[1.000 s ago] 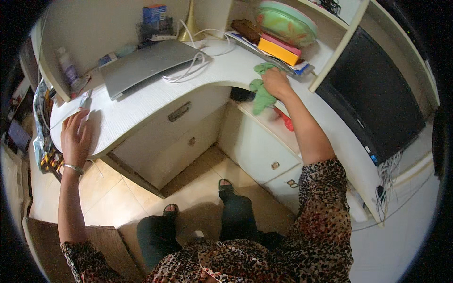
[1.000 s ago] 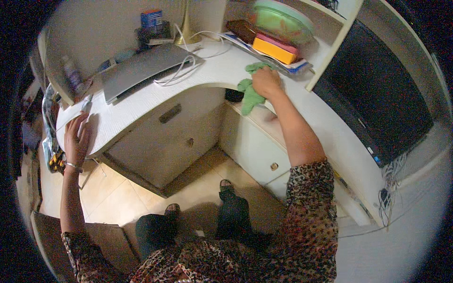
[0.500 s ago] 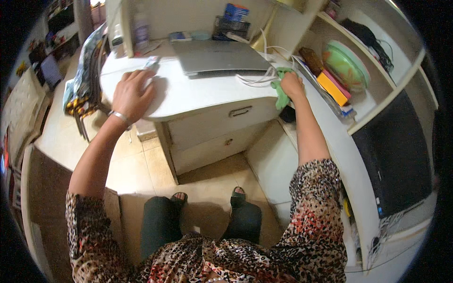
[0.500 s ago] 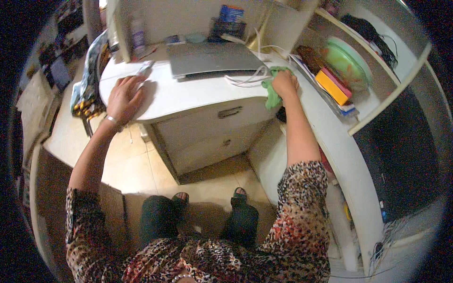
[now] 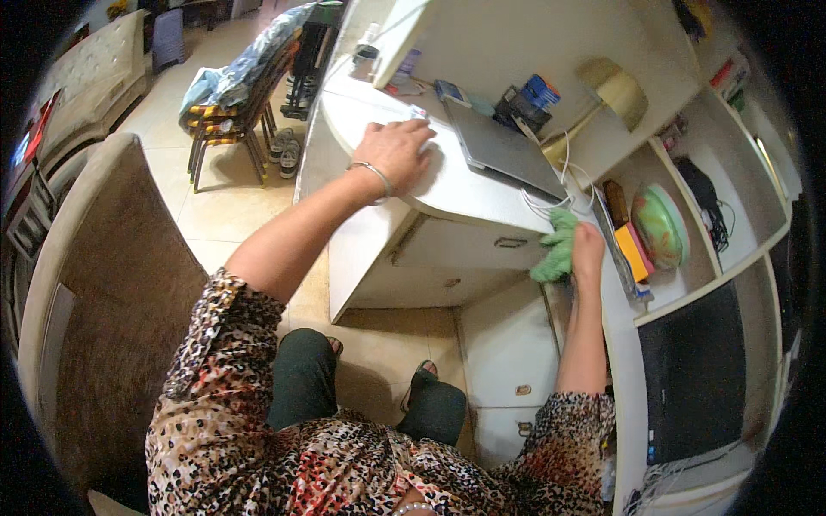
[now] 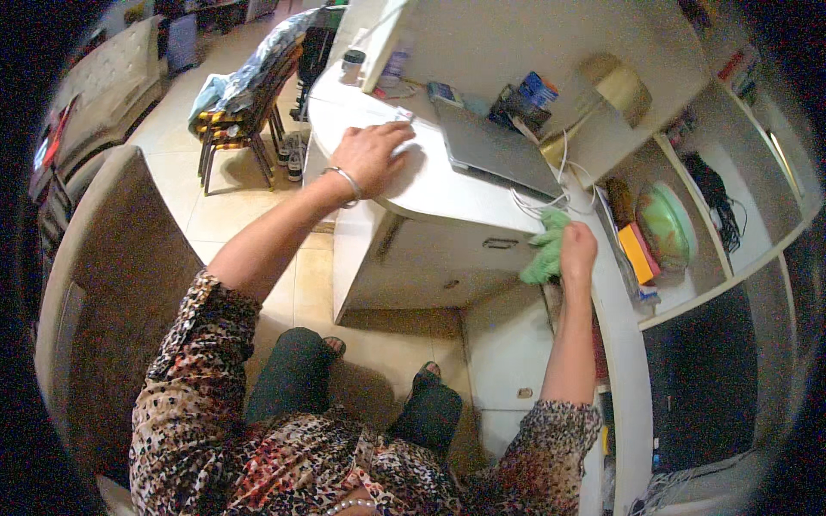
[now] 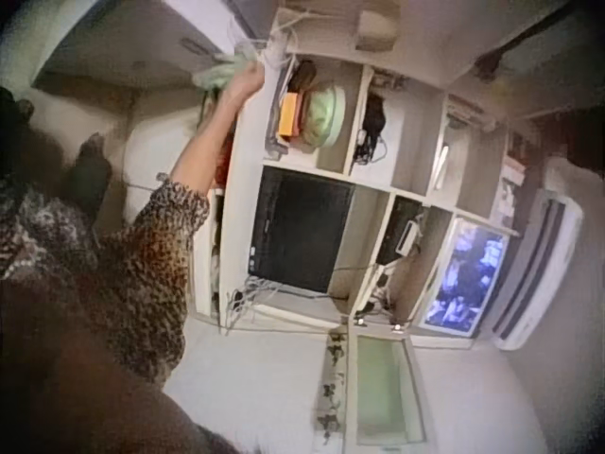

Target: The person wipes the surface and edges of a desk and computer monitor using a cloth, then wipes a comb and several closed containers.

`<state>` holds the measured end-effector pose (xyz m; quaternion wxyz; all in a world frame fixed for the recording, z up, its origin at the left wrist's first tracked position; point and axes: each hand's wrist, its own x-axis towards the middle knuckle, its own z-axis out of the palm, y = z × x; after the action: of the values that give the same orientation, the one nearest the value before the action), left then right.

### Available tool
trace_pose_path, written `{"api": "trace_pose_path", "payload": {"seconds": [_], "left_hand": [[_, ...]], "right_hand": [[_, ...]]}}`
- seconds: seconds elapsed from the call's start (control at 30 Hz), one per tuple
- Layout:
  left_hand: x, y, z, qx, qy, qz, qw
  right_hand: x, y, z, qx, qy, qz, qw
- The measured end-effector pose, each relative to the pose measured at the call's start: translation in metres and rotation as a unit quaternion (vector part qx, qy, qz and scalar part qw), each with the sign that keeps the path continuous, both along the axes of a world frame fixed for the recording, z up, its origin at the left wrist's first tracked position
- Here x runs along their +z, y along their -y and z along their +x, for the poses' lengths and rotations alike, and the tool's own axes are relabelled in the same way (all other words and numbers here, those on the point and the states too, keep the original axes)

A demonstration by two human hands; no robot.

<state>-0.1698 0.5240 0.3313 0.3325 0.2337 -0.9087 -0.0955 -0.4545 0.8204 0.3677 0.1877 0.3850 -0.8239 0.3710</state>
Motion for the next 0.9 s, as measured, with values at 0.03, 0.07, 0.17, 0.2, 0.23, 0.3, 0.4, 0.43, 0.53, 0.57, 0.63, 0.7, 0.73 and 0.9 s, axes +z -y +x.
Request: {"api": "trace_pose_path", "payload": {"seconds": [0.03,0.07,0.17,0.2,0.23,0.3,0.4,0.43,0.53,0.57,0.63,0.7,0.73,0.9], "left_hand": [[0.003,-0.001,0.003,-0.013,0.004,0.021,1.0],[0.006,-0.001,0.005,-0.028,0.007,0.042,0.999],[-0.005,0.011,0.01,-0.081,-0.066,0.013,0.994],[-0.009,0.01,0.002,-0.115,-0.119,-0.005,0.986],[-0.011,0.015,0.002,-0.106,-0.149,0.026,0.983],[-0.007,0.016,-0.002,-0.1,-0.215,0.087,0.968],[-0.007,0.015,0.0,-0.053,-0.288,0.119,0.949],[-0.008,0.015,0.002,-0.04,-0.313,0.076,0.946],[-0.005,0.009,0.011,-0.006,-0.347,0.035,0.937],[-0.006,0.008,0.004,0.001,-0.337,0.027,0.941],[-0.007,0.002,-0.004,-0.005,-0.35,0.031,0.936],[-0.006,0.003,-0.006,0.004,-0.338,0.059,0.939],[-0.007,0.007,-0.003,0.007,-0.354,0.044,0.934],[-0.011,0.005,0.004,-0.027,-0.39,0.011,0.92]], "right_hand": [[0.009,0.004,0.012,0.02,0.102,-0.099,0.99],[0.016,0.014,0.022,0.045,0.101,-0.118,0.987],[0.031,0.063,0.106,0.096,0.187,-0.099,0.973],[0.016,0.071,0.104,0.094,-0.004,-0.039,0.995],[0.007,0.094,0.132,0.158,0.025,-0.03,0.987],[-0.004,0.125,0.172,0.242,-0.117,0.027,0.963],[-0.008,0.154,0.199,0.265,-0.235,0.086,0.931],[-0.005,0.166,0.2,0.279,-0.235,0.098,0.926],[0.006,0.219,0.185,0.279,-0.228,0.161,0.919],[0.012,0.238,0.169,0.238,-0.237,0.203,0.92],[0.006,0.256,0.147,0.179,-0.225,0.221,0.932],[0.002,0.277,0.148,0.162,-0.196,0.162,0.954],[0.0,0.284,0.154,0.182,-0.12,0.166,0.962],[-0.023,0.287,0.143,0.283,0.043,0.106,0.952]]}}
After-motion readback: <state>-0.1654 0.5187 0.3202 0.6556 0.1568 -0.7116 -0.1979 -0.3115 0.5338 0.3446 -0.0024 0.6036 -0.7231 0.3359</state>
